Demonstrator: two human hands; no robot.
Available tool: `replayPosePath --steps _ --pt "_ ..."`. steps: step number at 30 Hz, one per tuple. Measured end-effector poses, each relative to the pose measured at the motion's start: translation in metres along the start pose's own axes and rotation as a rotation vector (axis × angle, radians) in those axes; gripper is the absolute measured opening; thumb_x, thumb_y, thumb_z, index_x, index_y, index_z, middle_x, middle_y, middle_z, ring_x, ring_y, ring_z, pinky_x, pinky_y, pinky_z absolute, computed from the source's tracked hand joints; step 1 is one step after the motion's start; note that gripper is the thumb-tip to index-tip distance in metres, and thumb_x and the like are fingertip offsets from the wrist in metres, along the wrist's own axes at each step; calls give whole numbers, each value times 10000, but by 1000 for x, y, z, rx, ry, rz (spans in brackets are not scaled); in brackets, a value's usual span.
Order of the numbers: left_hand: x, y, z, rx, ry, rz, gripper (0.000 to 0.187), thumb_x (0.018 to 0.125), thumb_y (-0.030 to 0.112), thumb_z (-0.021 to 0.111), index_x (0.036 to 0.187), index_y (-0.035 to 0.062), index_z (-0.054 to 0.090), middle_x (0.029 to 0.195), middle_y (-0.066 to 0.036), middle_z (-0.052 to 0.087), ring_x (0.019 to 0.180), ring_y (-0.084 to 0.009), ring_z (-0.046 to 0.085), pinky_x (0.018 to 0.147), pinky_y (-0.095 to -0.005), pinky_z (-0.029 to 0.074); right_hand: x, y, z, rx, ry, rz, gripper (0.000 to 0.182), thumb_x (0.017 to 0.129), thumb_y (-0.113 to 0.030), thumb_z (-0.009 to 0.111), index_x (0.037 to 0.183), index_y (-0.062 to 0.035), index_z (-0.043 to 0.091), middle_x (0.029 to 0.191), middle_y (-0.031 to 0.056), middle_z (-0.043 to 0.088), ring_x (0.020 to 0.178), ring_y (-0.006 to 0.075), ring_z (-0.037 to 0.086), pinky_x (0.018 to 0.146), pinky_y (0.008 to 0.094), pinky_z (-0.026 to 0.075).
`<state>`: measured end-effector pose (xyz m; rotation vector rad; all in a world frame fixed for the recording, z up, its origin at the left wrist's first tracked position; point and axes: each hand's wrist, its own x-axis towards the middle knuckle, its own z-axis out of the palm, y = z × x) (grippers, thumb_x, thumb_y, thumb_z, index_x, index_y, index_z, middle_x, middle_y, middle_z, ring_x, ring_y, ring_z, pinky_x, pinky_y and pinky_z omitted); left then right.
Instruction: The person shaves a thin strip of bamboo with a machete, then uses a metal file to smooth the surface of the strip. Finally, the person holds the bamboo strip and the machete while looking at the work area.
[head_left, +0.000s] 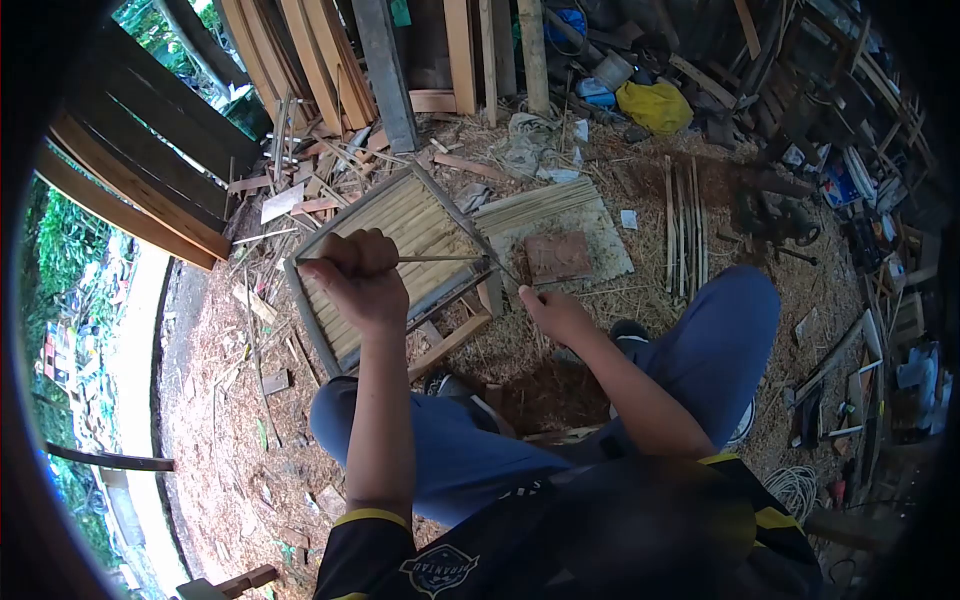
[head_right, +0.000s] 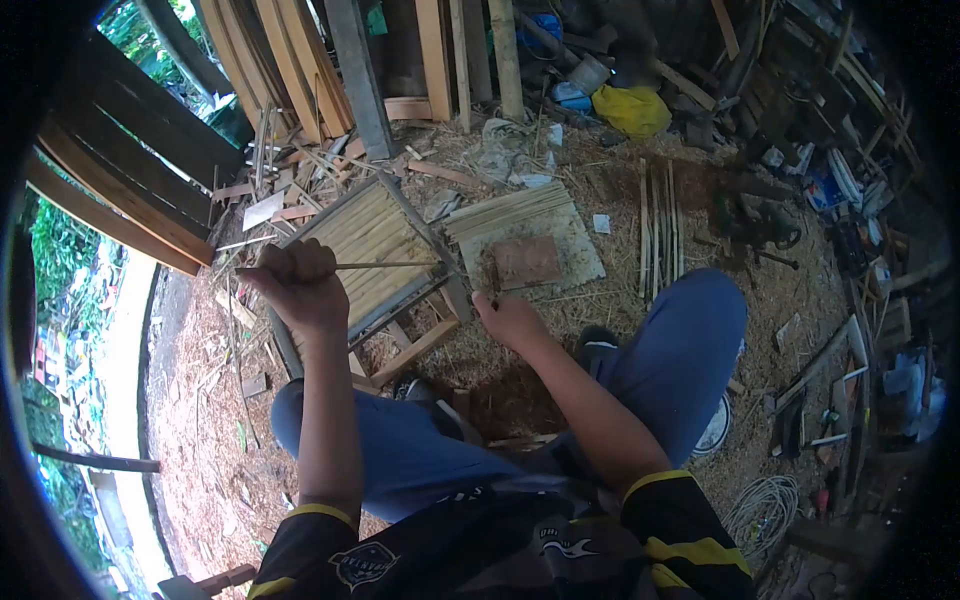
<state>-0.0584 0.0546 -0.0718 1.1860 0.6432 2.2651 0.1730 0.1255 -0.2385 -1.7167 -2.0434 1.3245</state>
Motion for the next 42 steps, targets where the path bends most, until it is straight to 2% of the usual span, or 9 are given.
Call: replayPosePath --steps 5,11,17,20,23,26,29,35,42 --pt "2 2 6 8 57 10 664 952 728 481 666 166 271 570 31 174 538 -116 170 515 -321 149 -17 -17 -3 22 4 -15 783 966 -664 437 831 47 738 796 282 688 844 462 687 812 537 520" --pt "-2 0 -3 -104 -33 -17 665 956 734 464 663 168 274 556 42 192 533 -112 190 506 -309 155 -47 -52 -9 89 -3 -319 740 992 -653 433 873 27 699 768 232 665 779 408 676 749 479 503" --pt "5 -1 -12 -153 -81 -6 654 982 713 436 643 183 256 532 52 155 495 -105 144 484 -309 128 3 -2 5 35 -17 -79 702 988 -625 464 898 13 743 721 252 664 751 453 672 724 502 525" --pt "6 0 -4 -155 -133 11 638 998 669 469 628 197 252 518 53 156 479 -97 121 472 -308 113 -17 -18 5 156 26 -179 691 986 -618 472 896 11 744 718 250 663 760 447 678 720 500 525" --pt "9 -2 -8 -160 -134 13 637 997 674 466 625 198 261 516 54 155 476 -98 119 473 -311 117 -27 -32 -4 161 -24 -123 684 983 -611 477 905 14 743 743 257 672 789 451 684 739 506 532" --pt "12 -3 -16 -165 -113 35 643 1011 700 374 646 183 257 522 55 152 478 -105 127 475 -311 124 -12 -22 1 96 -50 -92 709 998 -626 439 902 19 719 753 236 665 781 410 677 755 480 513" --pt "13 -1 -20 -177 -104 30 640 1017 688 375 645 182 255 523 52 151 476 -108 128 474 -314 121 -30 -34 -8 42 -8 -181 707 996 -628 444 883 14 716 745 224 666 761 411 673 732 482 510" --pt "12 -1 -17 -176 -122 37 639 1021 684 367 644 181 251 532 52 142 483 -111 116 473 -319 117 -11 -13 2 49 -50 -56 705 996 -627 446 877 8 728 730 217 660 742 413 670 716 487 511" --pt "12 -1 -14 -176 -108 44 639 1019 688 365 649 181 246 530 52 146 486 -113 111 476 -321 112 -10 -3 11 69 8 -80 730 996 -640 433 857 18 718 676 214 638 696 410 658 695 495 501"
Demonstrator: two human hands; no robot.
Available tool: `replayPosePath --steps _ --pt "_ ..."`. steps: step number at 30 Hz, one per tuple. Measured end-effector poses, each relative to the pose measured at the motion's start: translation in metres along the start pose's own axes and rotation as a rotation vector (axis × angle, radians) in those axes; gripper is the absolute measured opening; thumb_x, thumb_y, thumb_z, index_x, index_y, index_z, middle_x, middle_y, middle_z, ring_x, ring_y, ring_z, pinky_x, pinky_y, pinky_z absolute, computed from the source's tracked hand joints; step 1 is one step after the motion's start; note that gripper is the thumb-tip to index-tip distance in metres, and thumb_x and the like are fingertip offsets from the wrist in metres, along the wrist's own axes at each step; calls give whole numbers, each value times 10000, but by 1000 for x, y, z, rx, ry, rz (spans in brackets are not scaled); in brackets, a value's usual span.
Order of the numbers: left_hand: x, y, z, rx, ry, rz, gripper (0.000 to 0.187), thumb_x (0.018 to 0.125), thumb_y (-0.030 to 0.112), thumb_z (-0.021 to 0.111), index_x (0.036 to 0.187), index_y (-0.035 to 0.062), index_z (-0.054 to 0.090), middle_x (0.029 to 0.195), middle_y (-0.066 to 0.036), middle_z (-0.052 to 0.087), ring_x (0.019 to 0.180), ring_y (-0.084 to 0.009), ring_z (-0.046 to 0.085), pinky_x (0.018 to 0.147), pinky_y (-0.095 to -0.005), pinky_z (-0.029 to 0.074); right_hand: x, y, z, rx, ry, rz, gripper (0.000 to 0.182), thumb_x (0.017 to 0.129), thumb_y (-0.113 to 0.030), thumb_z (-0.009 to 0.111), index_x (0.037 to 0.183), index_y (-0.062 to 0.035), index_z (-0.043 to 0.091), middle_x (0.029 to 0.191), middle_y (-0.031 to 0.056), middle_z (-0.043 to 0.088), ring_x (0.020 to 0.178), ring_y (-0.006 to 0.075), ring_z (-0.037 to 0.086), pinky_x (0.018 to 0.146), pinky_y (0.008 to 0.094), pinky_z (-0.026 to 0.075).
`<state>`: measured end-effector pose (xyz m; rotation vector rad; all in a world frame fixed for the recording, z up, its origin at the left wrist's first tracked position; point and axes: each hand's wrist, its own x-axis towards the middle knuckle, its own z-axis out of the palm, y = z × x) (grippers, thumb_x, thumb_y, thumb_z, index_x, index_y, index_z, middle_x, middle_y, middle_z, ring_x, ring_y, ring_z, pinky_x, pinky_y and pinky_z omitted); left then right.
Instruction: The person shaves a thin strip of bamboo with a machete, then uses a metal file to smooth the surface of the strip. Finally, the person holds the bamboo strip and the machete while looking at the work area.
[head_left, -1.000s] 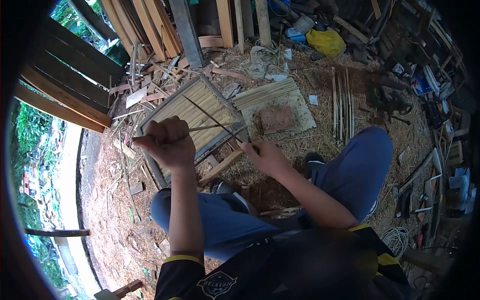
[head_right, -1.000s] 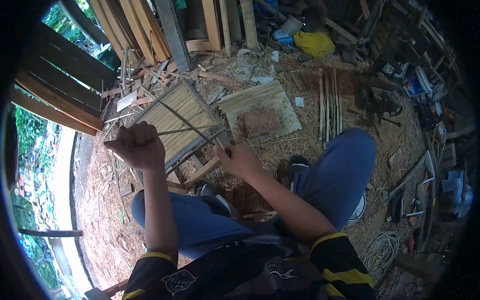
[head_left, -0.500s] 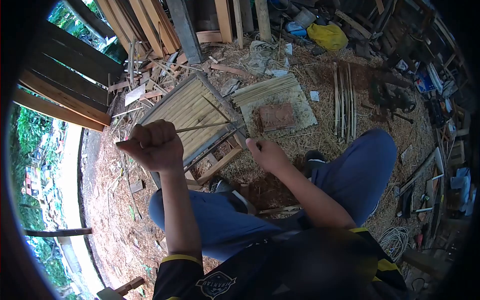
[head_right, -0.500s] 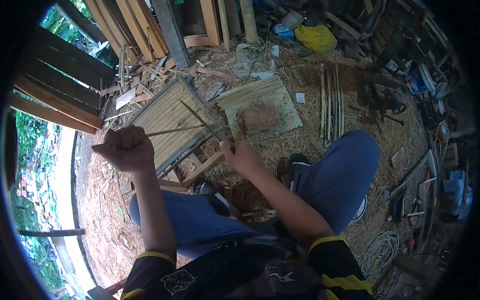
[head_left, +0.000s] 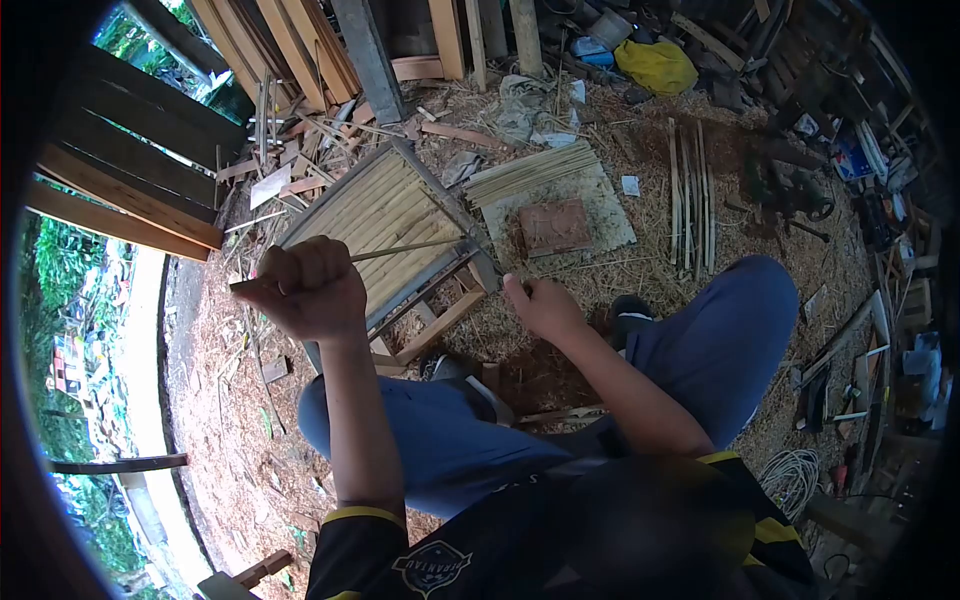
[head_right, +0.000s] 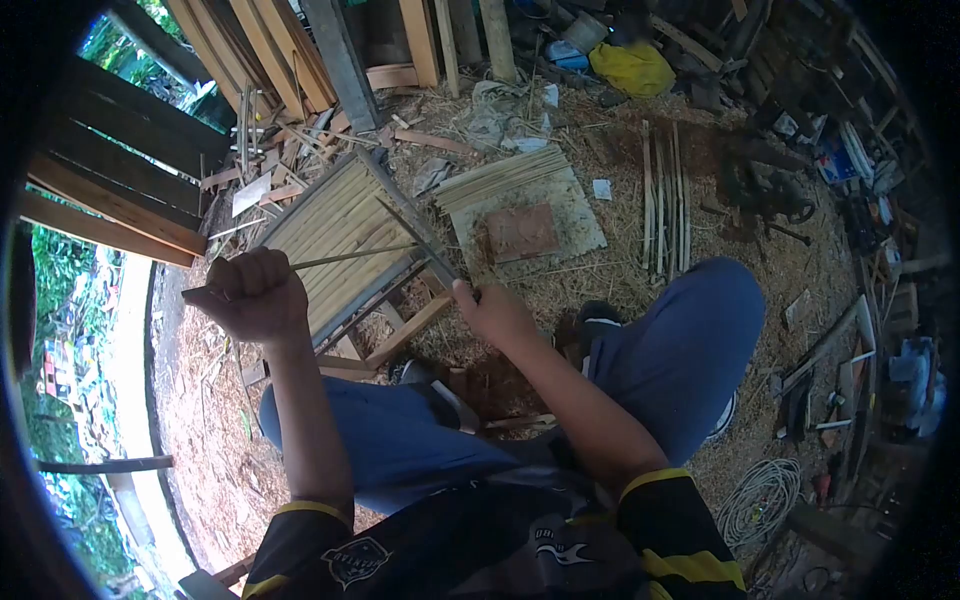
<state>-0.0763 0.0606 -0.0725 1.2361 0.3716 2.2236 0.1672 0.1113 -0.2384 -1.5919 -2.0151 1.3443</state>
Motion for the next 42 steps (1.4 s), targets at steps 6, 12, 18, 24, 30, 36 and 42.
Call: replayPosePath --steps 6,12,18,24,30,36,42 --pt "-1 0 -2 38 -2 1 636 1019 688 368 651 183 249 526 50 150 488 -113 115 480 -321 113 -7 -4 -4 -58 12 27 740 988 -649 435 819 19 705 653 191 644 699 393 676 705 492 518" --pt "0 -2 3 11 0 -22 639 1014 695 379 650 184 257 531 47 170 501 -111 145 498 -322 124 7 15 5 -68 35 78 747 983 -657 422 838 14 716 704 202 663 748 405 683 754 495 531" --pt "-3 -2 4 -8 26 32 679 982 765 337 639 188 239 541 48 172 509 -124 147 512 -328 138 3 5 -11 54 -78 137 752 979 -650 422 862 20 742 783 250 696 819 443 699 807 526 534" --pt "-9 3 5 -48 -111 -45 734 933 844 294 626 183 201 539 41 174 499 -135 148 508 -326 139 -14 -19 3 67 -1 -52 696 998 -617 441 849 6 711 698 222 650 729 415 680 701 503 518" --pt "-19 6 19 30 -195 -101 756 896 868 359 604 187 205 527 39 211 484 -121 177 493 -318 129 -50 -61 4 179 32 -333 562 1018 -505 517 888 16 682 655 208 611 663 375 672 621 449 494" --pt "-26 4 30 84 -211 -100 755 894 875 345 614 187 208 546 36 245 502 -128 211 501 -309 156 -15 -11 39 300 131 -190 472 1010 -445 561 910 -5 700 635 187 621 612 369 661 587 459 489" --pt "-27 -1 30 73 -234 -83 759 885 893 297 622 186 215 552 33 245 517 -139 216 507 -310 156 -45 -44 21 267 106 -348 519 1006 -487 548 889 -10 715 639 204 622 638 385 654 603 480 490"
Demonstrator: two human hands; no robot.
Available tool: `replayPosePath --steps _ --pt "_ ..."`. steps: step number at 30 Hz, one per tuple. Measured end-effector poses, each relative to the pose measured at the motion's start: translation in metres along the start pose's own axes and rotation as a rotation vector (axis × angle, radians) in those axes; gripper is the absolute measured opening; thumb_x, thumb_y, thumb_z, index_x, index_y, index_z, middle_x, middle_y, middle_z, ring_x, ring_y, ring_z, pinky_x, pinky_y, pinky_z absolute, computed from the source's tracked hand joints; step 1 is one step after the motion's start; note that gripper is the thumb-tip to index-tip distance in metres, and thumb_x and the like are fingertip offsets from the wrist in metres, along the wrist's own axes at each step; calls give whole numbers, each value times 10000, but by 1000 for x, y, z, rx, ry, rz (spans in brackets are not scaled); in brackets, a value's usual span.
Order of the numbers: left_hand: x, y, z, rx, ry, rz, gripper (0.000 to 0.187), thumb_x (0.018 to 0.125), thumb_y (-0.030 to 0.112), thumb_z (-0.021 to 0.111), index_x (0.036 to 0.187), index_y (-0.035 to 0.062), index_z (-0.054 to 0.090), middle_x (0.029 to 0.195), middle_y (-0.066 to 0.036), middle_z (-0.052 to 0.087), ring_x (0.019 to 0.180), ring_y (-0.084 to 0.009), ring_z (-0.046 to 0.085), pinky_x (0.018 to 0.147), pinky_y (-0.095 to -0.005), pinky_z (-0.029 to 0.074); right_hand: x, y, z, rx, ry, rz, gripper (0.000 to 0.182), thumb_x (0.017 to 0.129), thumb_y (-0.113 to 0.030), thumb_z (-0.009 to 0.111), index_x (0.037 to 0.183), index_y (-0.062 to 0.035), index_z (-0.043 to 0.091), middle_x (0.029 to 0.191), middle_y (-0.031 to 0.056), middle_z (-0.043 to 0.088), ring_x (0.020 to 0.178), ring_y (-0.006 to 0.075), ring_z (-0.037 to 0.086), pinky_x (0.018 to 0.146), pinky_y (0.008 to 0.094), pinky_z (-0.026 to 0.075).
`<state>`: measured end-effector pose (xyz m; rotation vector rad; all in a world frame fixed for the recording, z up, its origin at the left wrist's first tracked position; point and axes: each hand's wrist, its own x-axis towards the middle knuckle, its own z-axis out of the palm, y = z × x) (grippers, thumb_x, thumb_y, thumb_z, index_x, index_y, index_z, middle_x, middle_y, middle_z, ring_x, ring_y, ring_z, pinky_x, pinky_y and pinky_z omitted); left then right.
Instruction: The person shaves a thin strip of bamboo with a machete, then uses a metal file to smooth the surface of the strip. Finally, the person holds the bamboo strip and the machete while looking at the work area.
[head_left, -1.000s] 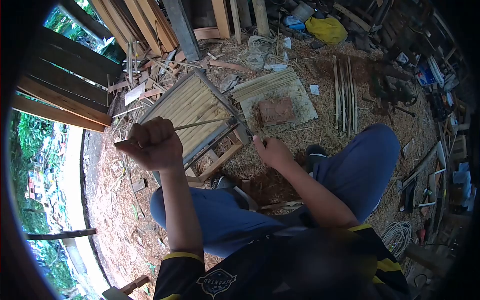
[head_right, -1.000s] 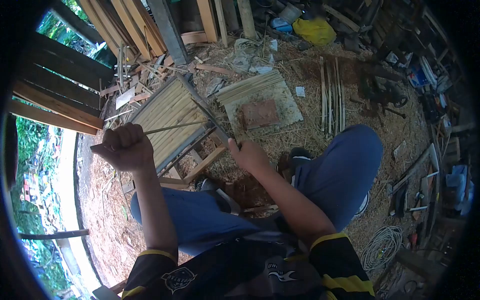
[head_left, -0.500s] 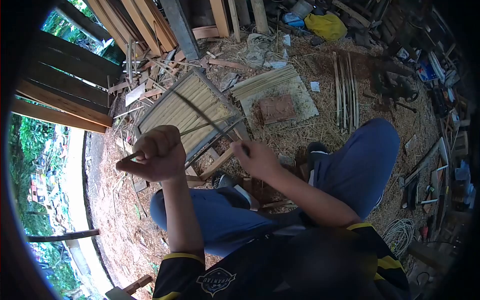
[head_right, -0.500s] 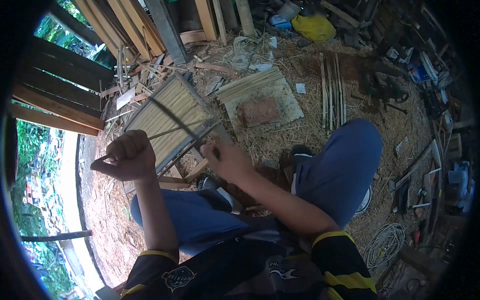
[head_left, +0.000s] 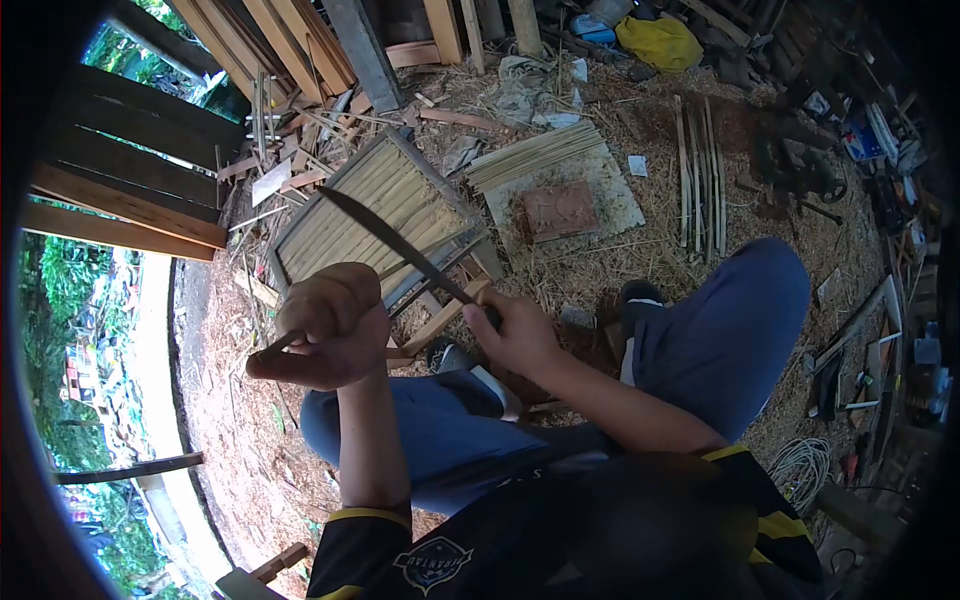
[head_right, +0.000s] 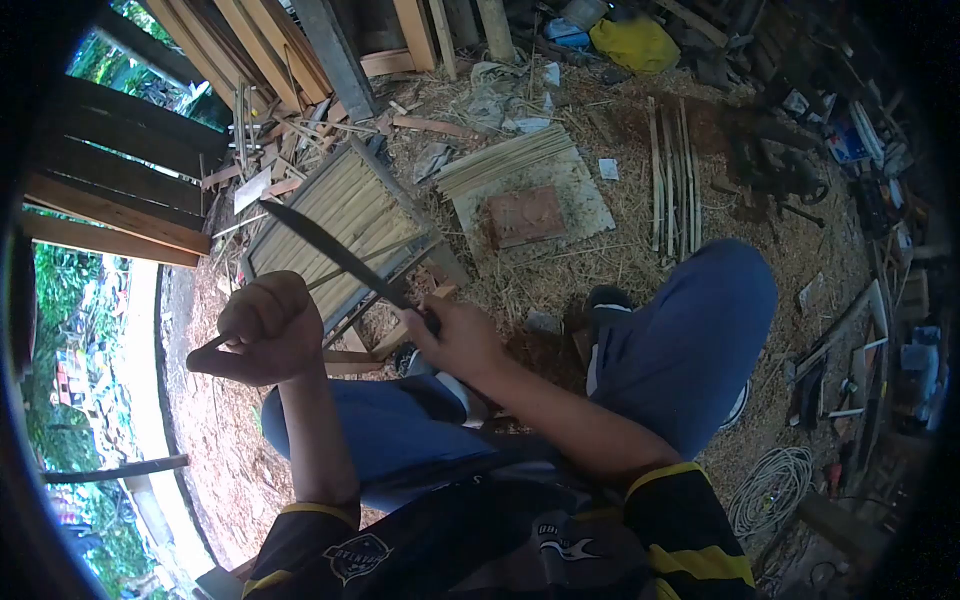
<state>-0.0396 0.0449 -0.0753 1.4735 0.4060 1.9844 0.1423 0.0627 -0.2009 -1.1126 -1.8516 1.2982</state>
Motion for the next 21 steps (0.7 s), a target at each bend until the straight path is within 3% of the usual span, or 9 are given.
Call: replayPosePath --steps 2,5,11,12,15,16,19,20,21 --pt "1 0 1 -7 -18 1 761 885 895 288 621 186 212 550 32 242 517 -141 215 507 -311 152 5 24 7 -9 41 96 514 1019 -471 549 901 9 692 606 178 596 597 304 641 595 437 467" --pt "2 1 3 43 7 1 754 901 882 263 617 187 205 547 29 237 511 -147 218 507 -316 155 20 48 2 29 -19 331 566 1022 -515 517 887 5 696 611 170 596 598 303 633 604 437 463" --pt "19 6 4 101 71 -15 693 978 741 249 604 158 214 518 5 276 542 -188 259 535 -356 210 26 34 -6 8 -55 332 645 1026 -568 457 869 11 695 630 155 592 618 329 612 632 456 456" --pt "24 10 4 64 7 -58 641 976 689 273 620 157 237 572 4 283 609 -195 267 579 -359 219 28 30 -9 -11 -71 332 646 1023 -570 459 873 11 697 628 155 590 617 332 610 629 455 455" --pt "29 25 21 128 198 -131 549 948 599 417 643 177 245 648 1 285 637 -166 177 608 -347 181 31 13 -17 -62 -101 284 644 1017 -576 465 882 7 703 624 155 585 612 335 605 617 449 452" --pt "28 31 14 18 167 -90 432 989 480 431 705 154 412 748 -33 451 656 -187 345 633 -362 315 31 4 -19 -71 -99 236 639 1016 -576 468 883 2 706 624 155 585 609 331 605 612 444 451" --pt "25 32 22 -31 360 38 312 1027 340 420 872 110 564 875 -68 581 794 -232 540 752 -410 463 29 -17 -22 -95 -119 172 617 1013 -569 478 883 -14 713 613 149 580 588 317 601 593 436 449" --pt "23 35 7 -35 126 63 261 1042 242 410 1058 76 611 1043 -89 645 961 -263 624 876 -432 518 28 -22 -21 -101 -129 162 608 1012 -566 481 882 -20 715 608 145 577 579 312 600 586 434 447" --pt "22 36 6 -4 180 101 247 1043 246 414 1029 79 595 1007 -85 622 914 -247 602 837 -415 509 27 -28 -22 -101 -141 149 594 1011 -558 491 876 -24 713 600 142 573 571 310 599 580 434 446"
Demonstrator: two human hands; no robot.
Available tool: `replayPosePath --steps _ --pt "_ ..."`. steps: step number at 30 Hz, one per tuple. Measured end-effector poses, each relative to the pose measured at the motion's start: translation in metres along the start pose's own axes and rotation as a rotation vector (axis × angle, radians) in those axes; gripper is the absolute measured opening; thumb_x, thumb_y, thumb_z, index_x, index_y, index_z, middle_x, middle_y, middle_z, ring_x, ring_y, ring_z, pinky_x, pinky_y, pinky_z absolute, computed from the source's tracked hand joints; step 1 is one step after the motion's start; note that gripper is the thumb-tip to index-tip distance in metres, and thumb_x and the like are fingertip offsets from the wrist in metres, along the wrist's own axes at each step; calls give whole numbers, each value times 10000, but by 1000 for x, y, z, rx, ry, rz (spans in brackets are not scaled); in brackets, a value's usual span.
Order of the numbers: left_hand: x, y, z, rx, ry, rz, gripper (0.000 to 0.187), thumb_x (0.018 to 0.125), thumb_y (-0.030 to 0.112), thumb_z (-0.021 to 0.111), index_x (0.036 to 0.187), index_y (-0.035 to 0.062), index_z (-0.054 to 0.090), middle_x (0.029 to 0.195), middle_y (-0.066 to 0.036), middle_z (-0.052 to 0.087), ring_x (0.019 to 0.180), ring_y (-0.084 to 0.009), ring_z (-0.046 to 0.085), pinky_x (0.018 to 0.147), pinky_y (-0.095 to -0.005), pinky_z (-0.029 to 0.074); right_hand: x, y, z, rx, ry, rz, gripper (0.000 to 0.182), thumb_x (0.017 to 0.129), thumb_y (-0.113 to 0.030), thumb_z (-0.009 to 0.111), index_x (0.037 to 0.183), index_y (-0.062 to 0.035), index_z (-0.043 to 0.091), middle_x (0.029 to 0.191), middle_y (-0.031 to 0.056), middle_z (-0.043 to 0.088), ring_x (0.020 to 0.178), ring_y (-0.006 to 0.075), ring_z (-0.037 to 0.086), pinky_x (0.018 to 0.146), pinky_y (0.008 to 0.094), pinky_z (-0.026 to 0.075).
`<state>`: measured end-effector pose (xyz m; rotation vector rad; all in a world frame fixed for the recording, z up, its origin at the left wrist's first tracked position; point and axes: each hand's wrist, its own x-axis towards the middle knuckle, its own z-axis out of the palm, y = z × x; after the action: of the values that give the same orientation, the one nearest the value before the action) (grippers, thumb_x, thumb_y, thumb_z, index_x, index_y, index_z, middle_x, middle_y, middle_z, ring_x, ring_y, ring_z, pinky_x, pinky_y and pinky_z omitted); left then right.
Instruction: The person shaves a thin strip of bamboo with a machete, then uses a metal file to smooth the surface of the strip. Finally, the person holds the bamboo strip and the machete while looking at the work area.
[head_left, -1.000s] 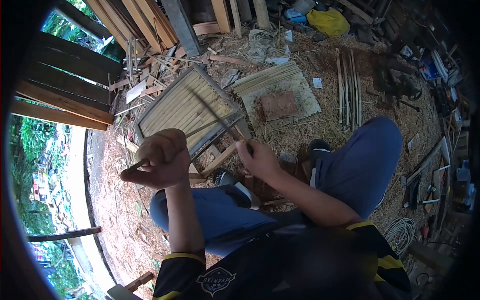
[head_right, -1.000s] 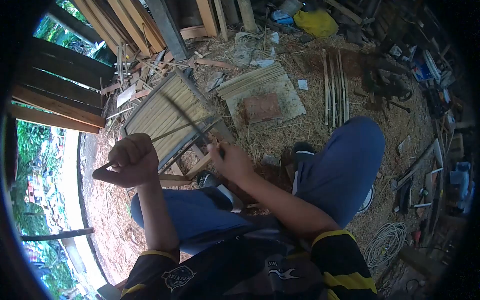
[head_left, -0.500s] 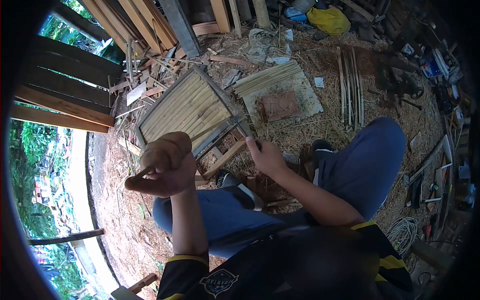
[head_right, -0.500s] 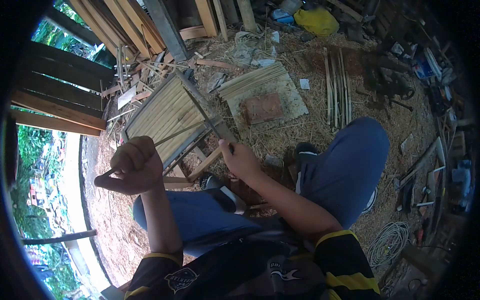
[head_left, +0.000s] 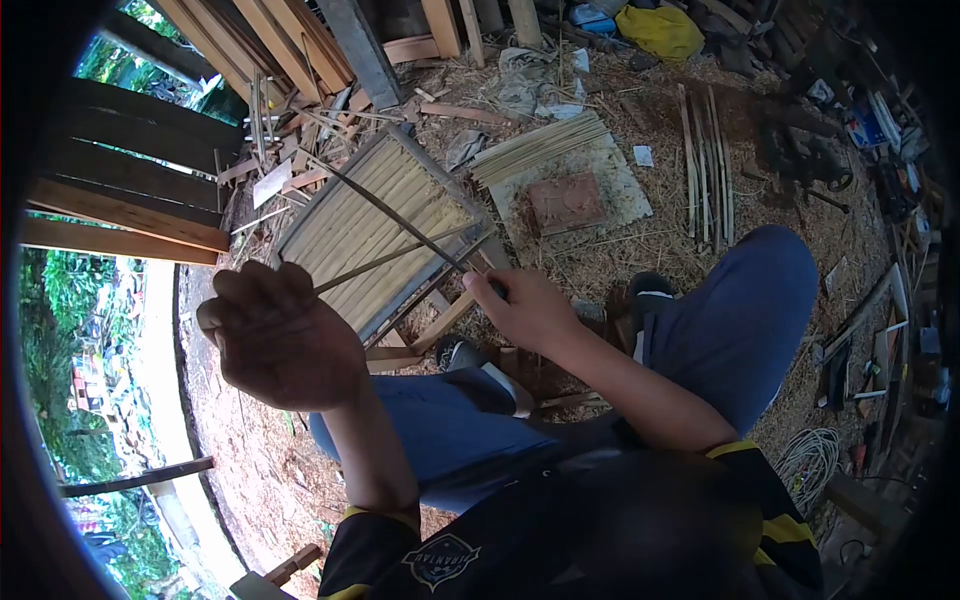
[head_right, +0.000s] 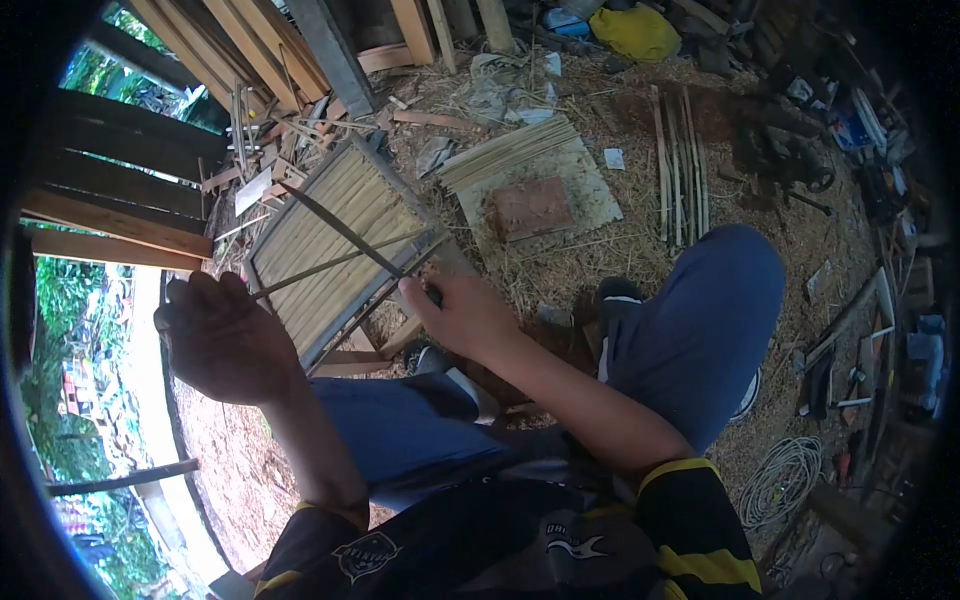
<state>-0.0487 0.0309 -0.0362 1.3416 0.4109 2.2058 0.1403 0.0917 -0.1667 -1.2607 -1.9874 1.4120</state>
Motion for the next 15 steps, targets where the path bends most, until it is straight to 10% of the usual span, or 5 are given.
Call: replayPosePath --steps 5,15 --pt "-5 0 11 43 204 66 192 1012 226 453 870 103 489 820 -49 453 706 -171 424 627 -336 394 -7 -14 -5 16 -27 -59 529 1011 -504 530 835 -34 697 569 136 553 537 306 590 548 423 434" --pt "-17 6 14 -154 -10 -45 214 919 181 464 763 139 323 597 21 285 553 -107 240 529 -295 250 -28 -50 -16 18 -111 -190 475 1012 -440 561 806 -30 682 564 157 555 529 327 599 540 429 446"
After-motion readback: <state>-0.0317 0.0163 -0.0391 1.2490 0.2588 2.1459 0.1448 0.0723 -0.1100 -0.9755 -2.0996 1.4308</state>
